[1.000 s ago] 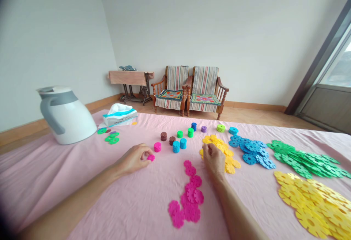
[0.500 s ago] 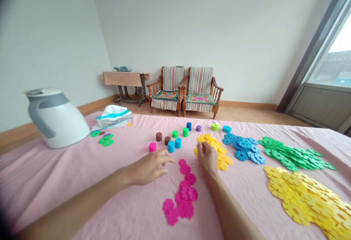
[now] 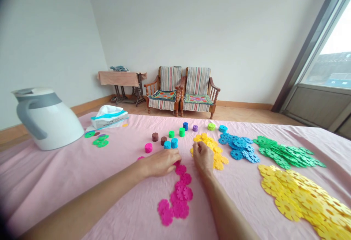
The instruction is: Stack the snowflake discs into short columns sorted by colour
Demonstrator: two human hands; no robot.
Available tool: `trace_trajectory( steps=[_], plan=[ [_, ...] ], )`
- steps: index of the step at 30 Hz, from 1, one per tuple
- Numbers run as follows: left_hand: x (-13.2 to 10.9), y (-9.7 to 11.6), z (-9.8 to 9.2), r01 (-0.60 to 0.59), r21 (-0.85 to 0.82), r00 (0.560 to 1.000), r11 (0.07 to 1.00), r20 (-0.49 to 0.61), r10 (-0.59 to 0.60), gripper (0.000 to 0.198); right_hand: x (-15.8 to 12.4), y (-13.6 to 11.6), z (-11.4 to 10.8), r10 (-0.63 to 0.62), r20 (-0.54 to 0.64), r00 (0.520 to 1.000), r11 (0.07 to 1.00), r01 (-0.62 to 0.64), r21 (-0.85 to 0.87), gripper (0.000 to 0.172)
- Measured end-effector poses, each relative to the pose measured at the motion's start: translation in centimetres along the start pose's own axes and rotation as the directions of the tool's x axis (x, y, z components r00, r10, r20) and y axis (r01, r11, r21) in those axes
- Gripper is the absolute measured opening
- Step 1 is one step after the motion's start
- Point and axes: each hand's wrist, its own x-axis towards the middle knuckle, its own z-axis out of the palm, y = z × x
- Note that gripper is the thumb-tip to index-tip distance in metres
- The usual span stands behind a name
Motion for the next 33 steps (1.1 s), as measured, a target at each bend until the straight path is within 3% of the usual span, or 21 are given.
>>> trace_trajectory(
  steps=[5,9,13,16,21,27,33],
  plan=[
    [-1.8,-0.8,-0.2,0.076,-0.215,0.989,0.974,-0.109,-0.101,0.022,-0.1,0.0,-0.1,-0.015,-0.001,1.000,1.000,0.015,0.002,0.039],
    [-4.3,-2.1,-1.4,0.172,-0.327,0.951,0.929,-0.192,-0.244,0.025,0.0,0.2,0.0,-0.020,-0.003,1.000,1.000,0.020,-0.013,0.039],
    [-5.0,-2.1,-1.5,0.163,-0.305,0.955,0.938,-0.190,-0.227,0.019,0.0,0.2,0.1,-0.015,0.007,1.000,1.000,0.015,-0.024,0.038],
    [-4.1,-1.3,-0.4,0.150,-0.257,0.972,0.955,-0.136,-0.189,0.021,-0.1,0.1,0.0,-0.007,0.016,1.000,1.000,0.007,-0.024,0.038],
    [-2.1,-0.9,1.0,0.223,-0.163,0.967,0.961,-0.086,-0.239,0.022,-0.1,0.0,-0.2,-0.008,0.042,0.999,1.000,0.009,-0.020,0.040],
    [-1.5,-0.9,0.8,0.216,-0.144,0.972,0.966,-0.065,-0.227,0.009,0.0,0.2,0.0,-0.012,0.026,1.000,1.000,0.012,-0.023,0.040],
    [-1.7,1.0,0.9,0.230,-0.007,0.967,0.973,-0.108,-0.229,0.005,0.0,0.3,0.0,-0.021,0.014,1.000,1.000,0.021,-0.010,0.042]
  ],
)
